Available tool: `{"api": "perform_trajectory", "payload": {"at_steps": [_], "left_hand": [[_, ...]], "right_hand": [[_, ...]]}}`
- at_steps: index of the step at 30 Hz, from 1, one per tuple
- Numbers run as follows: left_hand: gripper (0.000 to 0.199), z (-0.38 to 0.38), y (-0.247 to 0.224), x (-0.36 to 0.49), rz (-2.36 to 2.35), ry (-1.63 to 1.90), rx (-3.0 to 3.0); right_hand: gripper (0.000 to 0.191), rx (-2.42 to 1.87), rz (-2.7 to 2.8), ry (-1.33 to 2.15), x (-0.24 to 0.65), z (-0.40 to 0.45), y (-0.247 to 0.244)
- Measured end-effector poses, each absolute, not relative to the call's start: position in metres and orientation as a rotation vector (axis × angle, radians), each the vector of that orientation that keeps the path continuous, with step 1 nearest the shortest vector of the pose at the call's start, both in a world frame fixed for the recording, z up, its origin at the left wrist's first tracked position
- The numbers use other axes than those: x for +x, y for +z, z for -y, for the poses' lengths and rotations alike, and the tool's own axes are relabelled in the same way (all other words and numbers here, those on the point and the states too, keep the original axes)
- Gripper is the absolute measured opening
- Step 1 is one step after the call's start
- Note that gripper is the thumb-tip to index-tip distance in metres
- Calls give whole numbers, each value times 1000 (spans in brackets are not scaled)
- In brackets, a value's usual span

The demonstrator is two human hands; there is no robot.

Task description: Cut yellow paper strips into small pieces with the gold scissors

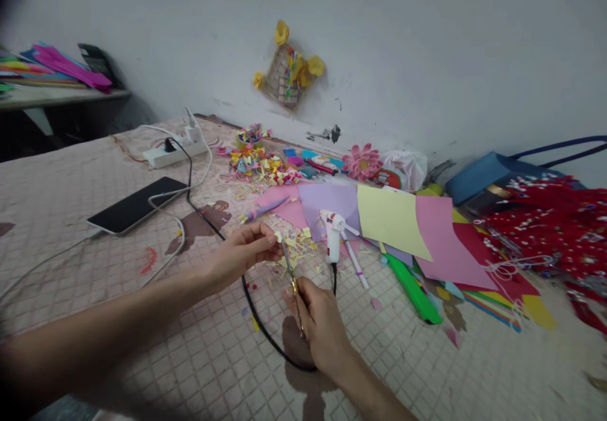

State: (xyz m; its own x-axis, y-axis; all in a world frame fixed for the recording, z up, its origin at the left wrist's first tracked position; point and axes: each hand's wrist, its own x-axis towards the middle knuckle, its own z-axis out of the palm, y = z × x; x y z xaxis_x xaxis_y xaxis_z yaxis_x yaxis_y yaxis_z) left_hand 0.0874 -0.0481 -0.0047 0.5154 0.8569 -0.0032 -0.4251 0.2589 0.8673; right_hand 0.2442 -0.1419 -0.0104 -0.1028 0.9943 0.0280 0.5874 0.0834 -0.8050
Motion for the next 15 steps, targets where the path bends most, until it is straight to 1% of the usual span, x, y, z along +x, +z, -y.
{"api": "perform_trajectory", "payload": {"at_steps": [8, 15], "left_hand": [[20, 43, -2, 82, -526, 881, 1017], [16, 37, 4, 76, -495, 767, 1082]], "right_hand": [[38, -1572, 1768, 898, 246, 143, -9], [38, -1551, 1763, 947, 251, 142, -8]]}}
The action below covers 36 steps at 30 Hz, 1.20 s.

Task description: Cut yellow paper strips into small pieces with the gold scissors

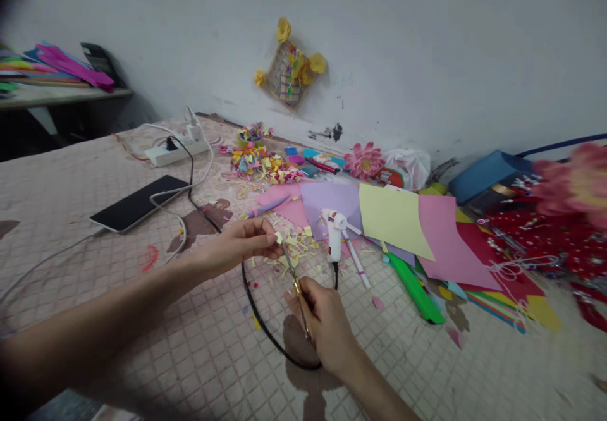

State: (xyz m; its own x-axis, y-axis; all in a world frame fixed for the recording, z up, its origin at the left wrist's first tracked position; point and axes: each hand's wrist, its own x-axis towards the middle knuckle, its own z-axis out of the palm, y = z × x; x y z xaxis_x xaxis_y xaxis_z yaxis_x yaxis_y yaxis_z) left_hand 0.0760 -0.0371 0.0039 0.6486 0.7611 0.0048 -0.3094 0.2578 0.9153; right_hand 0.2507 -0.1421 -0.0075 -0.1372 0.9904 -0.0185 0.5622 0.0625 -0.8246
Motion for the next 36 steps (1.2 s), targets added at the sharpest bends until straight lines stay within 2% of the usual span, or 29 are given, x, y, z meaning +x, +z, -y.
{"api": "perform_trajectory", "payload": {"at_steps": [15, 36], "left_hand": [[14, 31, 1, 72, -454, 716, 1129], [12, 25, 16, 58, -441, 469, 1198]], "right_hand": [[38, -1570, 1782, 913, 248, 144, -6], [41, -1566, 1855, 1019, 252, 146, 4]]}}
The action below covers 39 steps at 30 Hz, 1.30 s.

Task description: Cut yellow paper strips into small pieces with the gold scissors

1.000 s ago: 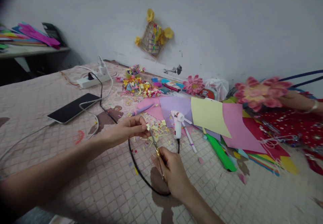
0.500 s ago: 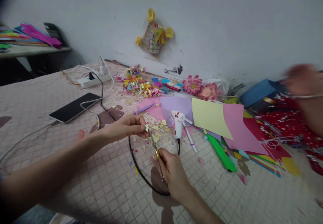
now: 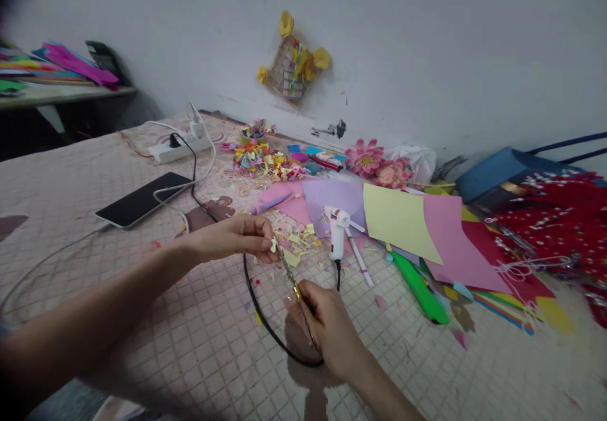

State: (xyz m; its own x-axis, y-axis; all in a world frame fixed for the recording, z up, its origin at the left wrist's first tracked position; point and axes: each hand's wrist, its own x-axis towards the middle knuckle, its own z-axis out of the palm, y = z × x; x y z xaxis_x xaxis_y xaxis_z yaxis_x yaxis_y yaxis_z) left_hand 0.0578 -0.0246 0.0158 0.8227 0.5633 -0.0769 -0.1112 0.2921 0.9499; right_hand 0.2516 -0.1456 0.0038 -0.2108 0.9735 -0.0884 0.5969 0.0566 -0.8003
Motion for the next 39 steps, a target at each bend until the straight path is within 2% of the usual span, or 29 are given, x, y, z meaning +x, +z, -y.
{"api": "perform_trajectory", "payload": {"at_steps": [16, 26, 39], "left_hand": [[11, 19, 14, 50, -353, 335, 1230], [13, 24, 15, 55, -348, 261, 1289], [25, 42, 5, 71, -340, 20, 1339]], "right_hand": [[44, -1507, 1921, 1110, 259, 145, 10], [45, -1363, 1571, 1419, 260, 144, 5], [17, -1337, 1531, 1285, 245, 132, 2]]}}
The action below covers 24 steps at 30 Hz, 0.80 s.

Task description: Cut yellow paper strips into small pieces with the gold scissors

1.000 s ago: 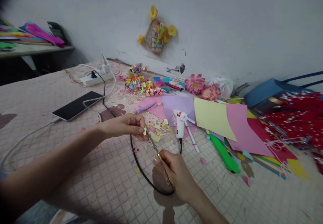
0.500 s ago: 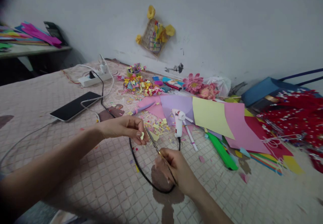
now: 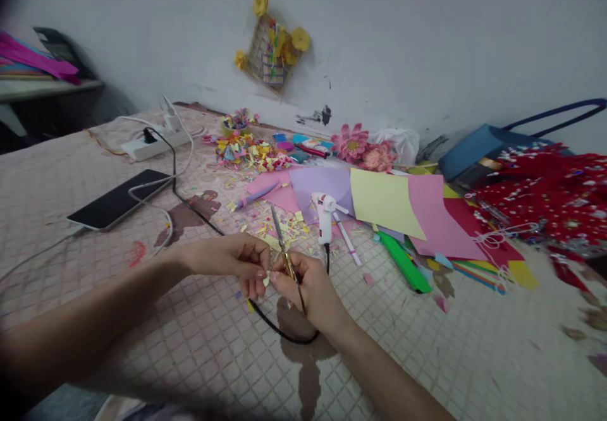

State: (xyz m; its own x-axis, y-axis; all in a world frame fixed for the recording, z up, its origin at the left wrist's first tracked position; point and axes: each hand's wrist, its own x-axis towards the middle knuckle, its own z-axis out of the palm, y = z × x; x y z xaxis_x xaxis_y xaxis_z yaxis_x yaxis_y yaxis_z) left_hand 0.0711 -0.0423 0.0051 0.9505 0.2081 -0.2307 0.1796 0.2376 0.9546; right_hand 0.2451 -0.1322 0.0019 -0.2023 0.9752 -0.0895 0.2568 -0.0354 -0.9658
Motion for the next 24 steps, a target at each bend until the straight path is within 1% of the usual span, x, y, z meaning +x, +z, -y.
{"api": "perform_trajectory", "payload": {"at_steps": [9, 14, 17, 24], "left_hand": [[22, 46, 3, 76, -458, 171, 1311], [17, 36, 5, 69, -399, 238, 1363], [14, 30, 7, 64, -381, 274, 1326], [9, 28, 9, 61, -377, 306, 1209]], "right_hand": [[23, -1355, 1492, 1176, 241, 131, 7], [35, -1338, 1483, 1315, 255, 135, 9], [39, -1358, 1606, 1405, 269, 136, 12], [44, -1347, 1852, 1430, 287, 138, 12]]}}
